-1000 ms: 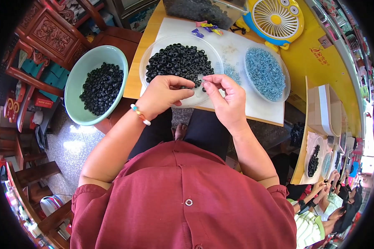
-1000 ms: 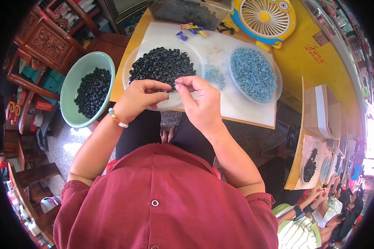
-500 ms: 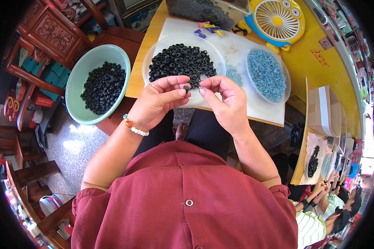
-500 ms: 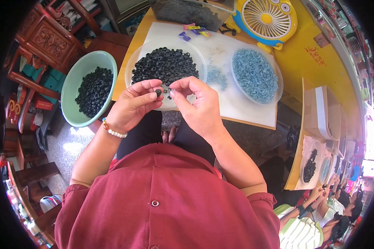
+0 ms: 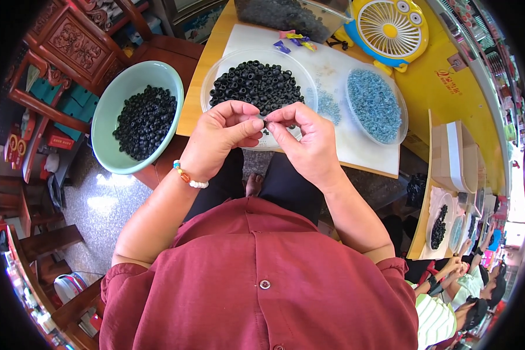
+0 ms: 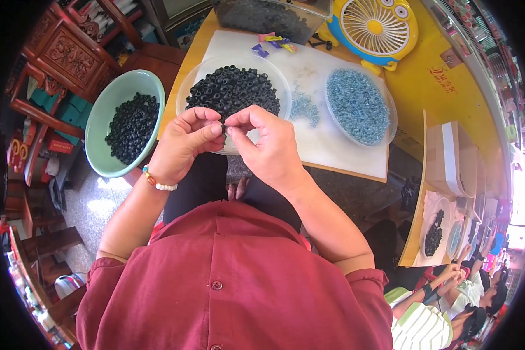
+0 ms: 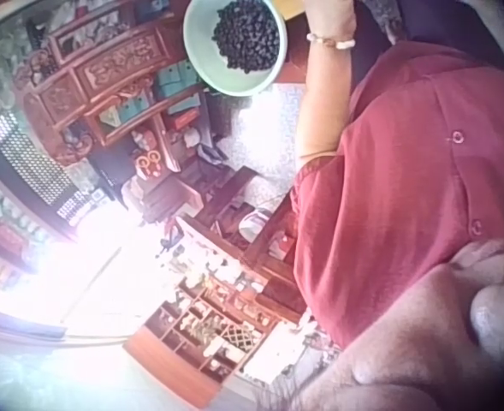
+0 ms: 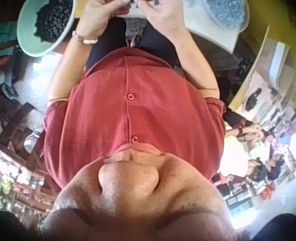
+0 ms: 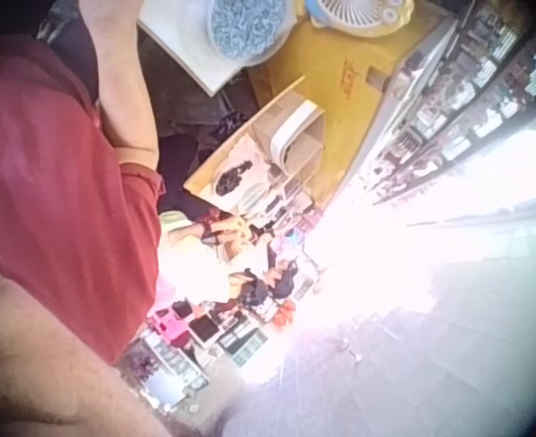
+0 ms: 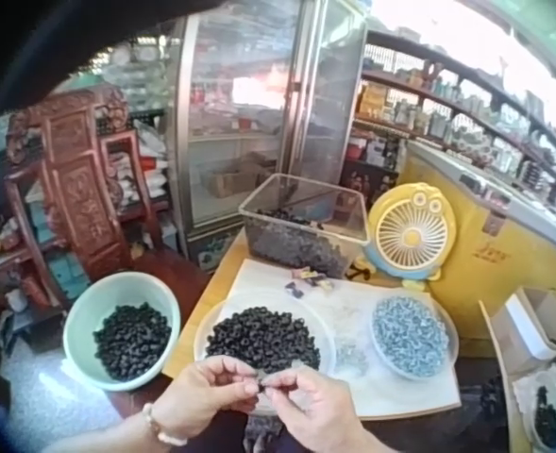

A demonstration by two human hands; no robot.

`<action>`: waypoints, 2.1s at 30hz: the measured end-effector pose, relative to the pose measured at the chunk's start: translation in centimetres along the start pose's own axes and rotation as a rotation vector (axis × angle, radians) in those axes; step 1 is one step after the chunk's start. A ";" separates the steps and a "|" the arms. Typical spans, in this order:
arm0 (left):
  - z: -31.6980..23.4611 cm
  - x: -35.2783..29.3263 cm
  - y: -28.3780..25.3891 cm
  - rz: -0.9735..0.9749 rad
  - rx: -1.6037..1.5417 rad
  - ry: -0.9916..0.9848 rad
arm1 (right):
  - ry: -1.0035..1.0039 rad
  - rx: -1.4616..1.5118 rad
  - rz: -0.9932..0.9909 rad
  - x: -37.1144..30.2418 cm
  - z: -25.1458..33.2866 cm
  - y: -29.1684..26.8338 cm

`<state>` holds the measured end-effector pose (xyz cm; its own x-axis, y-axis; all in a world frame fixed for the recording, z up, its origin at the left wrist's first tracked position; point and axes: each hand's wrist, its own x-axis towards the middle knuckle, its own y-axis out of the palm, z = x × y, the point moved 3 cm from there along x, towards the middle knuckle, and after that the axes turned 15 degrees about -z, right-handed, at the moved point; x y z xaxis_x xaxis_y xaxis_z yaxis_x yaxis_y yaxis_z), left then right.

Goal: The person manually assembles small components by repeatedly picking up black plastic beads and small metal pins from trays and inserting the pins into the beads by hand.

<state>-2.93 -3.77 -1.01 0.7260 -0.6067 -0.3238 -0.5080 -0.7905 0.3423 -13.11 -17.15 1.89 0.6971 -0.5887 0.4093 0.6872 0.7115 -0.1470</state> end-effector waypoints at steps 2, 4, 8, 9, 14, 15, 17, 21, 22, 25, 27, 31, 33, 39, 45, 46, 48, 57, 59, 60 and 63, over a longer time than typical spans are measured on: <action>-0.2 0.1 0.0 -0.003 0.017 0.000 | 0.019 0.028 0.009 0.2 -0.5 0.1; -0.4 0.2 0.1 -0.012 0.051 -0.008 | 0.143 0.111 0.036 0.3 -1.3 0.2; -0.4 0.5 0.0 0.009 0.031 -0.032 | 0.287 0.252 0.052 0.4 -2.2 0.1; -0.4 0.6 0.1 0.011 0.027 -0.047 | 0.334 0.266 0.042 0.4 -2.5 0.0; -0.1 0.9 0.0 0.010 0.049 -0.054 | 0.269 0.197 0.010 0.4 -2.8 0.1; -0.2 1.0 -0.1 -0.008 0.069 -0.049 | 0.260 0.192 0.011 0.4 -2.6 0.1; -0.2 1.1 -0.1 -0.026 0.090 -0.045 | 0.251 0.187 0.012 0.3 -2.6 0.2; -0.3 1.0 0.3 0.004 0.119 -0.023 | 0.231 0.173 -0.002 0.3 -2.8 0.3; -0.4 1.0 0.3 0.011 0.116 -0.019 | 0.225 0.176 -0.003 0.3 -2.8 0.3; -0.6 0.9 0.6 -0.019 0.150 0.000 | 0.175 0.118 -0.016 0.3 -2.5 0.3; -0.4 1.1 0.5 -0.046 0.225 0.081 | 0.116 0.015 -0.036 0.4 -2.4 0.2; -0.8 0.8 0.3 -0.152 0.552 0.378 | 0.050 -0.154 -0.070 0.4 -2.5 -0.2; -0.7 0.7 0.2 -0.157 0.563 0.402 | 0.069 -0.143 -0.068 0.3 -2.7 -0.4; -0.8 0.7 0.4 -0.128 0.393 0.278 | 0.146 0.006 -0.057 0.0 -3.0 0.1; -0.8 0.3 1.1 -0.108 0.418 0.442 | 0.267 0.160 -0.016 -0.1 -3.2 0.6; -0.8 0.2 1.2 -0.107 0.415 0.533 | 0.309 0.196 -0.004 -0.1 -3.4 0.7; -0.7 0.2 1.1 -0.105 0.441 0.544 | 0.323 0.184 -0.006 0.0 -3.5 0.5; -0.6 0.6 0.4 -0.143 0.330 0.324 | 0.205 -0.009 -0.091 0.4 -3.5 -0.5; -0.3 0.6 0.2 -0.110 0.215 0.194 | 0.104 -0.098 -0.115 0.5 -3.1 -0.6; 0.1 0.5 0.2 -0.077 0.080 0.082 | 0.091 -0.095 -0.129 0.5 -3.0 -0.6; 0.9 0.2 0.1 -0.021 -0.131 -0.088 | 0.175 0.046 -0.100 0.3 -2.4 -0.6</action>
<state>-3.24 -4.10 -1.79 0.6893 -0.5995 -0.4067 -0.4240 -0.7891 0.4445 -12.81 -18.66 -0.09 0.6537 -0.7119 0.2567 0.7473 0.6607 -0.0708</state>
